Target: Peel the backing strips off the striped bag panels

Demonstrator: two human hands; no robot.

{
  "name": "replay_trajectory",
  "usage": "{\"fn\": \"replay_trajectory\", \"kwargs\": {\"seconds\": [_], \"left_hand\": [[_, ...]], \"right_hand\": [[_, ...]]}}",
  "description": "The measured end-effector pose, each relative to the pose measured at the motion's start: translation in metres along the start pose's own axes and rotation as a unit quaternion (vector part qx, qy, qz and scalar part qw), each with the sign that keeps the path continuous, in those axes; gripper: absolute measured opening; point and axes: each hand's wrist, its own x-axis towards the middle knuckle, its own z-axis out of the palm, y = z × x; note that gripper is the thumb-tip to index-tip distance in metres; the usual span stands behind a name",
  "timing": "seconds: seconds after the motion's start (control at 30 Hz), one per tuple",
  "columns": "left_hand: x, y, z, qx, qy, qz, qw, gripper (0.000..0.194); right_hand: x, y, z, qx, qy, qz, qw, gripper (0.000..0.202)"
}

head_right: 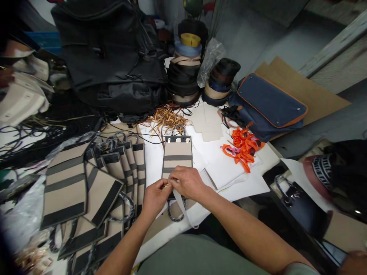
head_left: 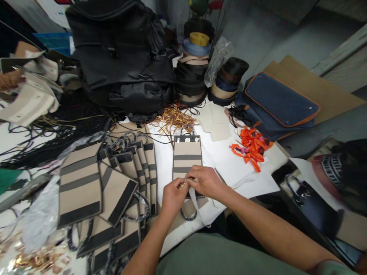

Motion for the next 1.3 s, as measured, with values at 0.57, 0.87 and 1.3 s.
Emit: {"fn": "replay_trajectory", "kwargs": {"seconds": [0.57, 0.87, 1.3], "left_hand": [[0.064, -0.037, 0.002, 0.115, 0.053, -0.023, 0.992, 0.034], [0.081, -0.11, 0.019, -0.059, -0.006, -0.089, 0.994, 0.033], [0.081, -0.116, 0.022, -0.046, -0.003, -0.078, 0.996, 0.031]], "right_hand": [[0.102, 0.082, 0.044, 0.075, 0.049, 0.136, 0.987, 0.02], [0.212, 0.13, 0.103, 0.256, 0.184, 0.302, 0.9, 0.028], [0.231, 0.135, 0.116, -0.003, 0.154, 0.354, 0.922, 0.016]]}}
